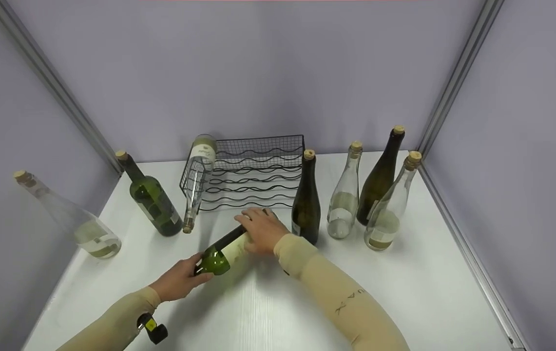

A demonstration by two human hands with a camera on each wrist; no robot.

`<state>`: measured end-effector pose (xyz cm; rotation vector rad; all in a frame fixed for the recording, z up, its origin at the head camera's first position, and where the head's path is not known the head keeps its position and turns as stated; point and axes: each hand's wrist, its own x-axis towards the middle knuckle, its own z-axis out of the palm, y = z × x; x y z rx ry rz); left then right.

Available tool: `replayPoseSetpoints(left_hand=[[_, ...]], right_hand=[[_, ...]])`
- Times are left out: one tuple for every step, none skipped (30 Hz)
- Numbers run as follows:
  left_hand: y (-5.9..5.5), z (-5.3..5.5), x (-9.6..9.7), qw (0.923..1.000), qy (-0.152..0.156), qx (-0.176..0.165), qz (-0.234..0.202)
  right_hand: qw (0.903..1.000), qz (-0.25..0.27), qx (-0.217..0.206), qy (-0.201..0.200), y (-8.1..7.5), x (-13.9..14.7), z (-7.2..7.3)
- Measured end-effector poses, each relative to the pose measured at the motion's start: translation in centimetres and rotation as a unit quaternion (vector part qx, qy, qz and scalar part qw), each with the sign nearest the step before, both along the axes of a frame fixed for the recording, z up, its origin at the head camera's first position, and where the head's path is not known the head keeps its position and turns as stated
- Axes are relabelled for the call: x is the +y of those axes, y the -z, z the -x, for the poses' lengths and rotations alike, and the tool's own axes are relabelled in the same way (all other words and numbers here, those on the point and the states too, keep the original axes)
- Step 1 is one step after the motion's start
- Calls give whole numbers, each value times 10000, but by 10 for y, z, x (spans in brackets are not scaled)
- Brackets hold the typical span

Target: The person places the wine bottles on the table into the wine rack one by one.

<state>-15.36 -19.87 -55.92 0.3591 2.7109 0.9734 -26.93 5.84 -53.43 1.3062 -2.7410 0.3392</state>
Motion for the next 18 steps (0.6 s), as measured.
replayPoseSetpoints(left_hand=[[2,2,-1,10000,-74,8,-55],[4,4,-2,9998,-156,9,-114],[7,6,-3,9996,-233,5,-173],[9,8,-4,9992,-319,-6,-241],[12,10,-4,9987,-398,-9,-305],[15,12,-4,9982,-476,-22,-357],[18,14,-4,9976,-546,-18,-423],[20,16,-3,9969,-633,-21,-471],[23,18,-2,9962,-710,-3,-513],[25,19,-1,9954,-796,24,-537],[28,21,0,9947,-875,73,-536],[31,23,1,9940,-957,128,-514],[33,24,3,9932,-1037,195,-502],[36,26,4,9924,-1107,267,-473],[38,27,6,9915,-1171,333,-453],[40,28,7,9906,-1233,389,-439],[42,29,8,9898,-1276,446,-446],[43,30,9,9891,-1308,497,-459]], right_hand=[[9996,135,-59,232,-3,-2,4],[9983,255,-146,501,-6,-5,7],[9962,360,-233,762,-8,-7,11],[9933,446,-326,1014,-10,-10,16],[9901,507,-410,1244,-11,-12,21],[9862,524,-524,1481,-11,-14,26],[9820,529,-627,1700,-10,-15,31],[9777,522,-735,1896,-9,-17,36],[9734,515,-817,2076,-8,-17,41],[9692,513,-897,2235,-6,-18,46],[9654,481,-943,2384,-4,-18,50],[9614,428,-984,2532,-1,-18,53],[9583,358,-1016,2646,0,-18,56],[9554,270,-1046,2747,2,-19,58],[9531,195,-1076,2821,4,-19,60],[9519,121,-1098,2857,5,-20,61],[9515,36,-1088,2876,6,-21,62],[9514,-28,-1093,2880,7,-22,62]])
